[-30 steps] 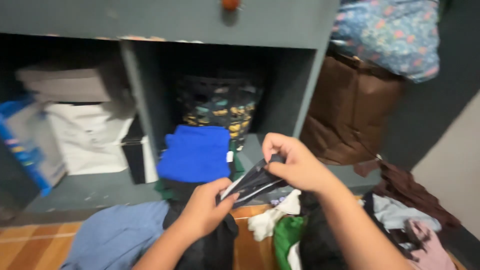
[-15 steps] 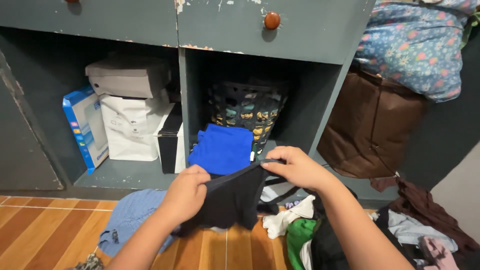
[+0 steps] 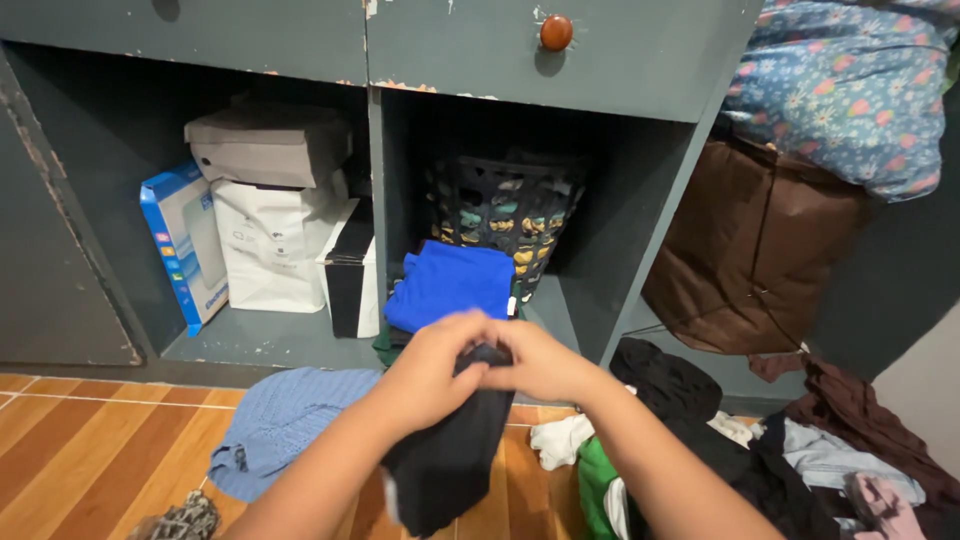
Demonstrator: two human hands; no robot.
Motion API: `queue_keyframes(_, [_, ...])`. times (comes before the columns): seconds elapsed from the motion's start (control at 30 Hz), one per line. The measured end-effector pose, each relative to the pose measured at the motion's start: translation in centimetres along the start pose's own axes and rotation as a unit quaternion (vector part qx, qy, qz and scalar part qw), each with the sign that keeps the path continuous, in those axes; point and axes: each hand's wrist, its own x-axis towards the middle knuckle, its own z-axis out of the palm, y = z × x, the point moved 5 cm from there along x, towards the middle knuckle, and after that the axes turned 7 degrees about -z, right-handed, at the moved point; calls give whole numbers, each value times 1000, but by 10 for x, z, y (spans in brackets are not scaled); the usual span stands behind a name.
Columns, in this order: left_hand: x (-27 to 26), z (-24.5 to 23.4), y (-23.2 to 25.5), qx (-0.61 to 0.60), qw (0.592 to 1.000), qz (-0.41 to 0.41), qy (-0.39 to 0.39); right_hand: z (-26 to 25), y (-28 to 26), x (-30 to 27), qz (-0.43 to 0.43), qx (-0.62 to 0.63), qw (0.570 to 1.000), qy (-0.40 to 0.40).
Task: Folding various clothing items such as shirts and underwear and placing them in stacks on the floor.
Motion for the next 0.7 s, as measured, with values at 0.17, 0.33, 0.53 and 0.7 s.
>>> queue_keyframes(0.17, [-25, -7, -32, -16, 990, -116, 81, -8, 16, -5, 109, 158, 980, 49])
queue_keyframes(0.33, [-61, 20, -108, 49, 956, -280, -74, -13, 12, -11, 117, 183, 976, 37])
queue_keyframes(0.53, [-64, -18, -115, 294, 899, -321, 43, -38, 59, -54, 53, -77, 993, 77])
queue_keyframes(0.7, [-59, -19, -122, 269, 903, -308, 130, -37, 113, -74, 184, -202, 952, 140])
